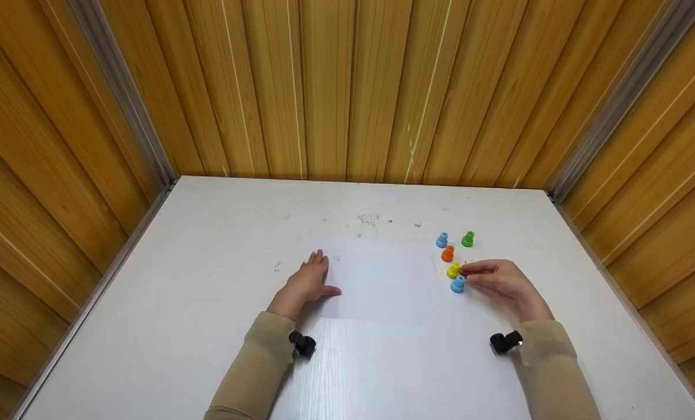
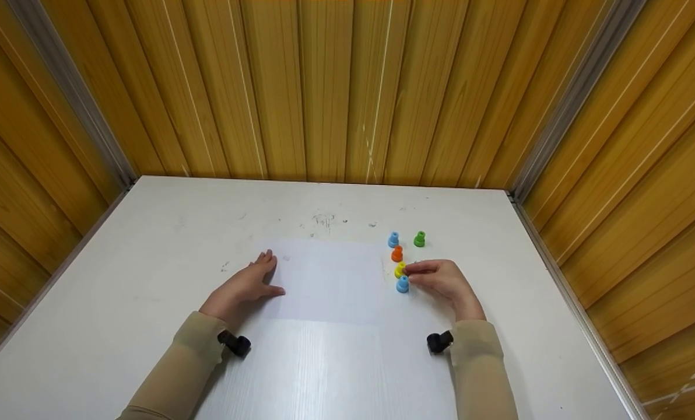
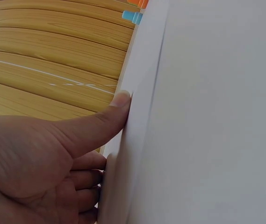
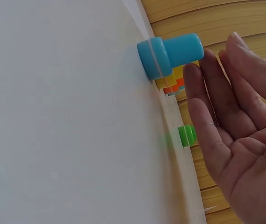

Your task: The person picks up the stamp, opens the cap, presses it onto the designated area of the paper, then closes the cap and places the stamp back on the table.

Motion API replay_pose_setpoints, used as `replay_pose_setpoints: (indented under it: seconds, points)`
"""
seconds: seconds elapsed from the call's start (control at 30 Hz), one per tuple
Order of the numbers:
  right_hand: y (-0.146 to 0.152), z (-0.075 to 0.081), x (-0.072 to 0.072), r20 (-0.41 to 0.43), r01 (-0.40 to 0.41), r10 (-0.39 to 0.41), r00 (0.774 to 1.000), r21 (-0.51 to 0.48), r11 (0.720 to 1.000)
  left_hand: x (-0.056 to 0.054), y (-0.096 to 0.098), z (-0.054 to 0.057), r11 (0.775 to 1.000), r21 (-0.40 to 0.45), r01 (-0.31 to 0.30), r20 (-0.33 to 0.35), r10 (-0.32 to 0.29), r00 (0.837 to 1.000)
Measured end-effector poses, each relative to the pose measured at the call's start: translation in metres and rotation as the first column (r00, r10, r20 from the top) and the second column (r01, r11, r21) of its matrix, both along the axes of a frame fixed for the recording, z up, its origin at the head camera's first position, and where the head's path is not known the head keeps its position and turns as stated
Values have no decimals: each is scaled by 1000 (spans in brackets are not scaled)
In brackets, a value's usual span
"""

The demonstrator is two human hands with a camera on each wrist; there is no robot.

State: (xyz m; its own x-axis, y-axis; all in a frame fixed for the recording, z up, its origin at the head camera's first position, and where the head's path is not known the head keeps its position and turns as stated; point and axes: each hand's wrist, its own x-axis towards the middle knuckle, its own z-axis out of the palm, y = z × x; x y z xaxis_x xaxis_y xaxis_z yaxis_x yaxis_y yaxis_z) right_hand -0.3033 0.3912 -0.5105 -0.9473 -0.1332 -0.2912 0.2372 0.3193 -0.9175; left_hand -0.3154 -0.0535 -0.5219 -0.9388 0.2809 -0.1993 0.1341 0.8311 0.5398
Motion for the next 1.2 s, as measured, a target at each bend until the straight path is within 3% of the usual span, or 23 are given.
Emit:
replay_pose_setpoints:
  seconds: [0.27,0.57,0.83,1.2]
  points:
    - [-8,0,3,-29,-49,51,998,86,995,1,-1,2,1000,15,-3,6,3,1000]
    - [-14,-3,2,-52,-69,87,995,282,957,0,0,-1,1000,17,-11,6,11,1000]
    - [-15,-6,1,-97,-72,110,989,336,939,0,-1,-1,1000,13,-4,17,4,1000]
    - [-16,-6,1,-96,-60,101,990,359,931,-1,0,-1,1000,-3,-1,4,1,1000]
